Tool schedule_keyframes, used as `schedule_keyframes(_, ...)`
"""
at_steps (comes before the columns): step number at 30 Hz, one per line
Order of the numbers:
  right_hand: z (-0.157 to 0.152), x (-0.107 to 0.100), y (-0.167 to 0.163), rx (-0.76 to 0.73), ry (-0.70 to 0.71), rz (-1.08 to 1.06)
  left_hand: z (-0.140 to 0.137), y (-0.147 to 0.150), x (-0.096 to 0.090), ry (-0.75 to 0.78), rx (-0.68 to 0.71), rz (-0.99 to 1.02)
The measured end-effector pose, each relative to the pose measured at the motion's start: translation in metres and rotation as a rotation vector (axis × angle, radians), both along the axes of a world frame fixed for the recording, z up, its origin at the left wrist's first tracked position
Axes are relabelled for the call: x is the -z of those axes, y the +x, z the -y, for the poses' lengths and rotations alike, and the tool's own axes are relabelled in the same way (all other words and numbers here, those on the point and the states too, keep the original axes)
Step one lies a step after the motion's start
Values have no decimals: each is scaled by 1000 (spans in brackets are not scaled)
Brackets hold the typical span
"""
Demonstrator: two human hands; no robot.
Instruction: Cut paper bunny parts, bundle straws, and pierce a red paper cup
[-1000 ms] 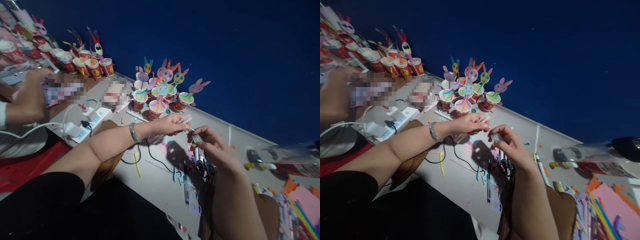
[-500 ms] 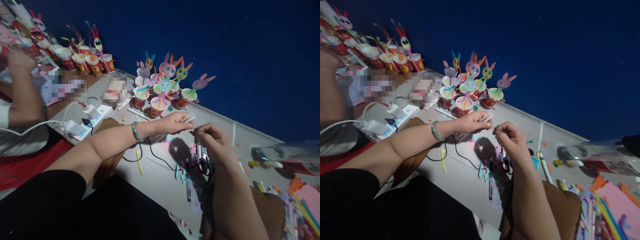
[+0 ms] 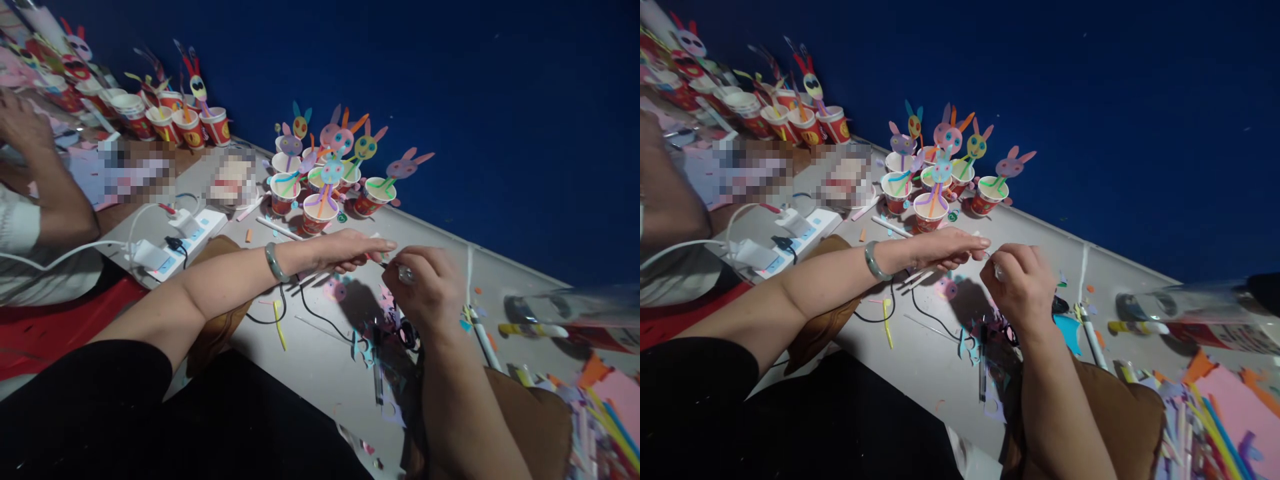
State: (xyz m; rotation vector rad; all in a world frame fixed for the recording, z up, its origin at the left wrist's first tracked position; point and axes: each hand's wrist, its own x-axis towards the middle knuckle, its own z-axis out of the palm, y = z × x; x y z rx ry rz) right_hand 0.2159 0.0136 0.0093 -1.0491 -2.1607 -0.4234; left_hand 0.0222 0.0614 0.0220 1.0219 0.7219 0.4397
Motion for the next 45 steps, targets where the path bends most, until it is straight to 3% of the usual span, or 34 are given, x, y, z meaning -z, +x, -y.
schedule_keyframes(2,1,0,-1,15,38,102,1,1,1,-22,29,-8)
schedule_keyframes(6,3,1,-2,67,-54,165,4,-1,-4,4,21,8)
schedule_keyframes(10,1,7,1,86,-133,61,4,-4,-6,168,-20,-52)
schedule_keyframes(12,-1,10,3,87,-257,-74,2,-4,-4,368,-47,-131)
schedule_keyframes(16,-1,8,6,59,-676,-341,-1,-3,1,762,-102,-287)
schedule_keyframes(19,-1,4,7,-43,-894,-542,-1,-2,2,854,-54,-305)
schedule_keyframes(24,-5,9,7,-224,-1132,-853,0,-6,1,866,-18,-263)
schedule_keyframes(28,-8,17,6,-241,-1154,-974,0,-9,-1,891,12,-202)
schedule_keyframes(34,-7,9,-1,-280,-1174,-779,5,-11,-8,919,126,-188)
schedule_keyframes(45,-5,11,2,-253,-1282,-848,4,-12,-9,967,111,-287)
